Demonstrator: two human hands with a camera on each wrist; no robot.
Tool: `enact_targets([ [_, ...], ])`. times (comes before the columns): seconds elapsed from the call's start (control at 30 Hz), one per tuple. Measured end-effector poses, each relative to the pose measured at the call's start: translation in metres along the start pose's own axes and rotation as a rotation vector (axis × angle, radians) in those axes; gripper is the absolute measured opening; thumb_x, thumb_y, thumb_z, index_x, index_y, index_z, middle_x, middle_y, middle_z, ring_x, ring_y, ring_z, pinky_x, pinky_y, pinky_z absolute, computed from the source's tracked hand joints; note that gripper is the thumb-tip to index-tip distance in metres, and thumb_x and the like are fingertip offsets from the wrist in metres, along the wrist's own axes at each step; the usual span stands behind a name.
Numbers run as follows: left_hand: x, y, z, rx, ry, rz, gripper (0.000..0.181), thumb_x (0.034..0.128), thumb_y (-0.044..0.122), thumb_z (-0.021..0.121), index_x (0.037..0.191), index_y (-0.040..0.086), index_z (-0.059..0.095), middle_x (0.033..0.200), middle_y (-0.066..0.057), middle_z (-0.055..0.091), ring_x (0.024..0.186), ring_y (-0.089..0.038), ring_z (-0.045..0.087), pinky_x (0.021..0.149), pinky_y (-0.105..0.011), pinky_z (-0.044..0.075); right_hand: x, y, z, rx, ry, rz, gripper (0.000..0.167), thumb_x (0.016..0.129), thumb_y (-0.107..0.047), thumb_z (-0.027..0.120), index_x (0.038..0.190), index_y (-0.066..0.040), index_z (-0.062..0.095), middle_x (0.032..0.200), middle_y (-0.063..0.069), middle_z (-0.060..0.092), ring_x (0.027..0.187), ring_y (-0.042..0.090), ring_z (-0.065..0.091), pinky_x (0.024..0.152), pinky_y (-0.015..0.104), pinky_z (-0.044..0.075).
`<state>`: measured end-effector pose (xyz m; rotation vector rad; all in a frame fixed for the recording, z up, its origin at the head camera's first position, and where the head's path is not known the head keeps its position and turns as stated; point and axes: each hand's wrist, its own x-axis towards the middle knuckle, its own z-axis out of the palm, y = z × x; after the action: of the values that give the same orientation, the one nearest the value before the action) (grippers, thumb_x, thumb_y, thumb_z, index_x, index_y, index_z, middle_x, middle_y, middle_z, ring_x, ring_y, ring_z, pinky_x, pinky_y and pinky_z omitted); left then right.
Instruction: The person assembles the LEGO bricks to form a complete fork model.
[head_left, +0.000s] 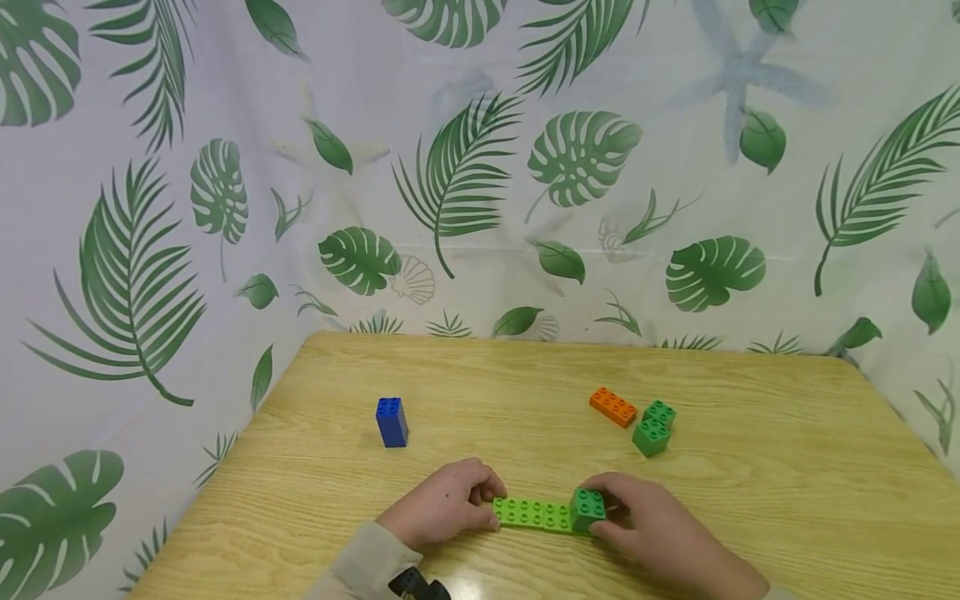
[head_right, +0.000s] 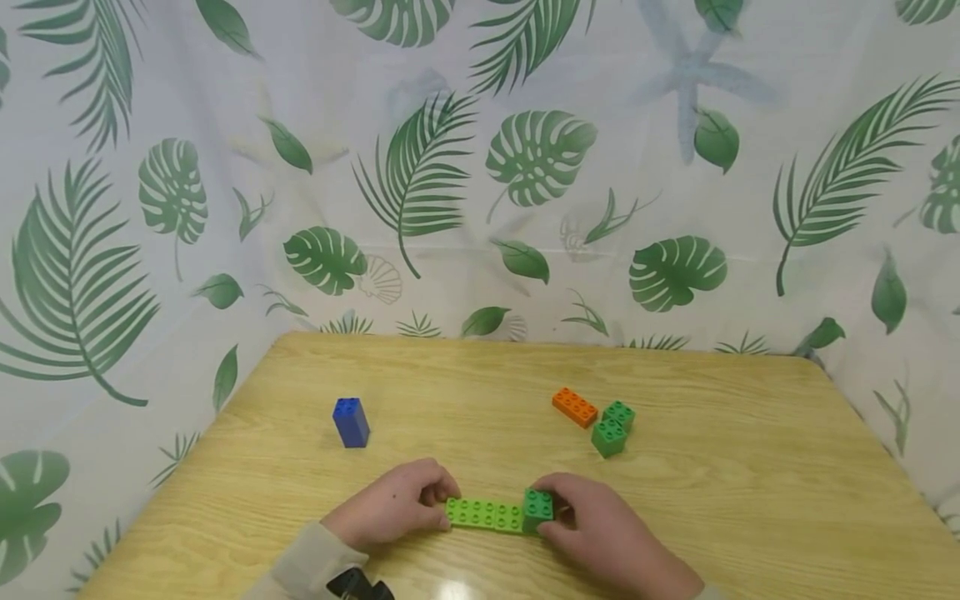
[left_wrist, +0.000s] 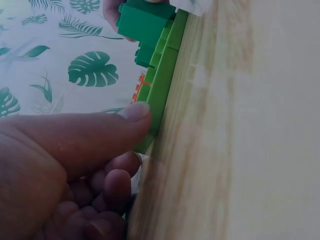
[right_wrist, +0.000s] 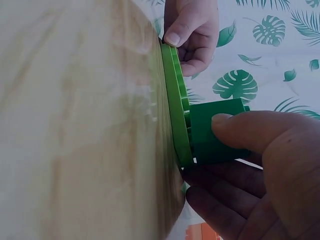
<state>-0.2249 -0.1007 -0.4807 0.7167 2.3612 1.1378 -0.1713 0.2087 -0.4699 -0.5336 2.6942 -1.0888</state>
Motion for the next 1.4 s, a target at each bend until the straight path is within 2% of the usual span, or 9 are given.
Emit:
enact_targets([
  [0.23,-0.002,0.001,0.001,0.009,-0.005,-0.008,0.022,0.0889,0.017,0.08,0.109,0.02,0.07,0.095,0.007,0.06,0.084,-0.01,0.056,0.076,-0.029,0.048,0.0,-0.003,0.002,-0.078,0.001,-0.022,0.039,0.092,-0.035,0.076,0.127,-0.021,0.067,0.117,-0.011,0.065,0.095,0.004,0.065,0.08,0.03,0.054],
  [0.37,-0.001,0.002,0.0,0.015,-0.005,-0.004,0.022,0.0892,0.017,0.08,0.109,0.019,0.07,0.096,0.007,0.06,0.084,-0.01,0.056,0.077,-0.029,0.048,0.0,-0.005,0.002,-0.169,0.024,-0.033,0.04,0.091,-0.035,0.077,0.127,-0.021,0.069,0.114,-0.014,0.066,0.095,0.001,0.063,0.081,0.032,0.054],
  [0.57,0.001,0.004,-0.003,0.029,-0.005,-0.005,0.023,0.0893,0.019,0.08,0.11,0.02,0.07,0.096,0.008,0.061,0.085,-0.01,0.057,0.077,-0.029,0.048,0.002,-0.009,-0.002,-0.24,0.038,-0.009,0.041,0.09,-0.036,0.078,0.128,-0.023,0.07,0.115,-0.016,0.067,0.098,0.002,0.06,0.086,0.038,0.053],
  [0.67,0.002,0.006,-0.005,0.037,0.001,-0.004,0.023,0.0892,0.02,0.08,0.11,0.02,0.07,0.097,0.009,0.061,0.086,-0.011,0.057,0.078,-0.03,0.048,0.003,-0.011,-0.004,-0.241,0.043,0.007,0.041,0.09,-0.035,0.078,0.128,-0.023,0.07,0.113,-0.016,0.067,0.091,0.001,0.057,0.084,0.037,0.053],
  [0.8,0.003,0.007,-0.006,0.04,0.001,-0.006,0.023,0.0892,0.02,0.08,0.11,0.02,0.07,0.097,0.009,0.061,0.087,-0.011,0.057,0.079,-0.03,0.048,0.004,-0.011,-0.006,-0.235,0.033,0.016,0.042,0.089,-0.034,0.079,0.128,-0.022,0.071,0.103,-0.018,0.066,0.082,0.0,0.055,0.077,0.032,0.052],
  [0.97,0.003,0.004,-0.004,0.039,0.002,-0.001,0.023,0.0889,0.019,0.08,0.109,0.019,0.07,0.096,0.008,0.061,0.085,-0.011,0.056,0.078,-0.03,0.048,0.004,-0.008,-0.006,-0.197,0.002,-0.001,0.043,0.089,-0.034,0.079,0.127,-0.019,0.07,0.095,-0.018,0.064,0.078,-0.001,0.055,0.071,0.029,0.05],
  [1.17,-0.001,0.0,-0.003,0.033,-0.008,-0.005,0.023,0.0883,0.019,0.08,0.109,0.02,0.07,0.097,0.008,0.061,0.086,-0.011,0.057,0.078,-0.029,0.048,0.004,-0.004,-0.002,-0.148,-0.018,-0.021,0.041,0.09,-0.034,0.078,0.126,-0.019,0.069,0.102,-0.015,0.064,0.082,0.002,0.055,0.073,0.03,0.05],
  [1.4,0.0,0.0,-0.001,0.04,-0.016,0.005,0.023,0.0883,0.02,0.081,0.109,0.022,0.07,0.098,0.009,0.06,0.086,-0.01,0.057,0.078,-0.029,0.048,0.001,-0.005,-0.001,-0.094,-0.012,0.021,0.037,0.092,-0.035,0.076,0.126,-0.026,0.068,0.109,-0.015,0.063,0.087,0.005,0.056,0.076,0.03,0.05],
])
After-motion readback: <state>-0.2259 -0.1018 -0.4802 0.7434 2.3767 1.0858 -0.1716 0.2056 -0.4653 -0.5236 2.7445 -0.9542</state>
